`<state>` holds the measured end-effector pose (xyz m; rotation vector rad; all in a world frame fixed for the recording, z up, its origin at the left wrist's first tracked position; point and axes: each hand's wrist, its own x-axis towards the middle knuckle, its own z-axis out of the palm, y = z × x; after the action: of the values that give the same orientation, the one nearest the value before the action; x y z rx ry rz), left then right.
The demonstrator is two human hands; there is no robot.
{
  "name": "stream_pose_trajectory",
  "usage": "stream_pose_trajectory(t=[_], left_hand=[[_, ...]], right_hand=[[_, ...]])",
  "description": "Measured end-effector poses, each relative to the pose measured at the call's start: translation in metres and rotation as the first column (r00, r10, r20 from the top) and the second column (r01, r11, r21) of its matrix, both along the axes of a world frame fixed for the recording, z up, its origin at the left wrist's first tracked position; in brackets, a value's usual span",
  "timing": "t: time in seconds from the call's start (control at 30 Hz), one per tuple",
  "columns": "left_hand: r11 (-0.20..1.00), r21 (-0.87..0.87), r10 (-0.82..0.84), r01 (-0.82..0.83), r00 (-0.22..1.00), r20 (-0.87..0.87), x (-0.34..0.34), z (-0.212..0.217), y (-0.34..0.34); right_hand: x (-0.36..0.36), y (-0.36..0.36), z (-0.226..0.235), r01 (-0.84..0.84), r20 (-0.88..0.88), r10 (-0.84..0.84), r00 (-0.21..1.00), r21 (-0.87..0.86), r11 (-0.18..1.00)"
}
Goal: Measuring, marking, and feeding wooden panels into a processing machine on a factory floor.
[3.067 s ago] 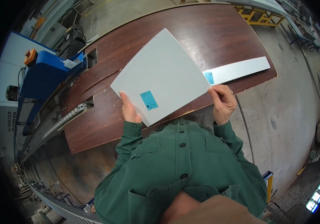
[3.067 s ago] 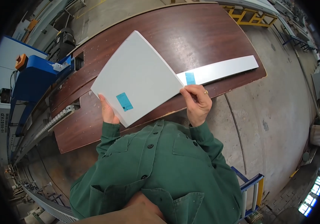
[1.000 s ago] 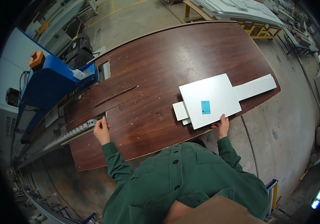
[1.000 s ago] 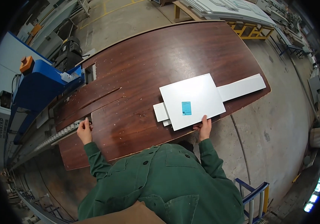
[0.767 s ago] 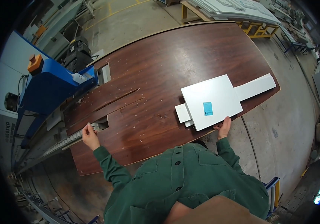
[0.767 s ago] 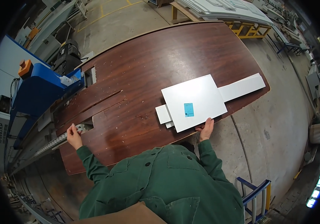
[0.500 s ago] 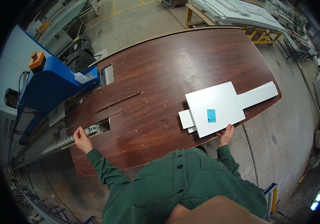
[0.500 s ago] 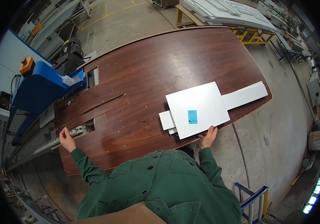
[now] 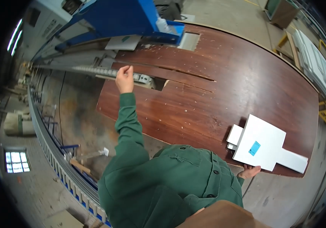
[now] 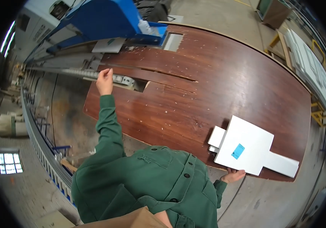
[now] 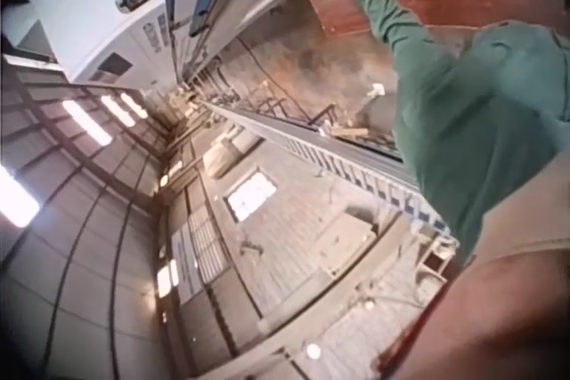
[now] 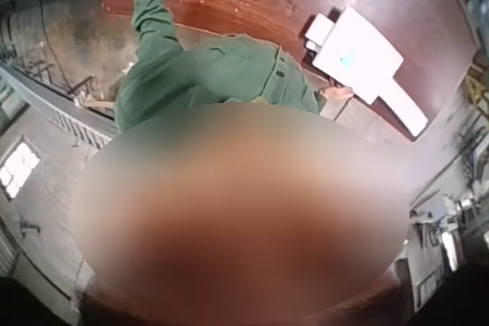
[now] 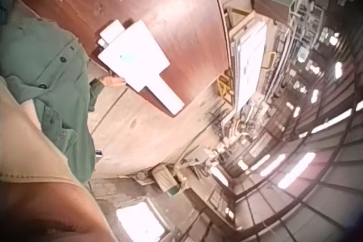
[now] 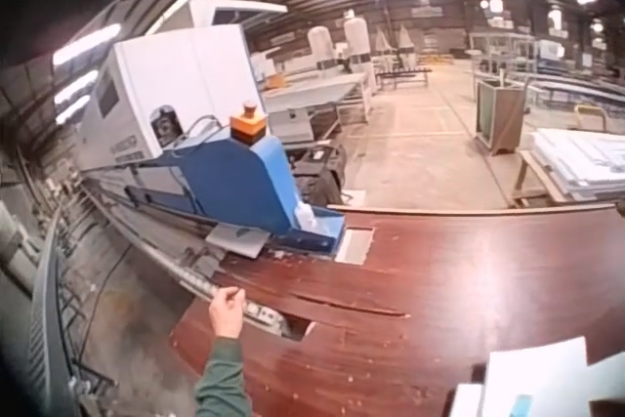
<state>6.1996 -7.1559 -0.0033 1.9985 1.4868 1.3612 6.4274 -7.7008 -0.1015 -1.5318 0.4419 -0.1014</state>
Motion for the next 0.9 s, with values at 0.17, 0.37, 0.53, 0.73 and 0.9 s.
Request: stream_pose_trajectory(t=[0.17, 0.37, 0.53, 0.73, 0.9], left_hand=[[0.996, 0.058, 0.066, -0.061, 0.992, -0.104, 0.002, -0.019, 0.037], [0.810, -0.574, 0.124, 0.123, 0.919, 0.373, 0.035, -0.044, 0.109], [0.612, -0.692, 0.432, 0.382, 0.571, 0.698, 0.069, -0.087, 0.169], [0.686, -0.547, 0.477, 0.480, 0.272, 0.836, 0.112, -0.113, 0.210], [0.641, -0.620, 0.443, 0.453, 0.441, 0.781, 0.129, -0.118, 0.198]], right_hand=[[0.002, 0.006, 0.008, -0.006, -0.006, 0.007, 1.000, 0.046, 0.999], [0.003, 0.000, 0.005, -0.023, -0.013, 0.023, 1.000, 0.018, 1.000], [0.007, -0.016, -0.009, -0.098, -0.017, 0.100, 0.995, 0.070, 0.993], [0.002, -0.007, 0.004, -0.020, -0.056, 0.020, 0.998, 0.002, 1.000], [0.007, -0.027, 0.006, -0.018, -0.086, 0.032, 0.996, 0.153, 0.988]])
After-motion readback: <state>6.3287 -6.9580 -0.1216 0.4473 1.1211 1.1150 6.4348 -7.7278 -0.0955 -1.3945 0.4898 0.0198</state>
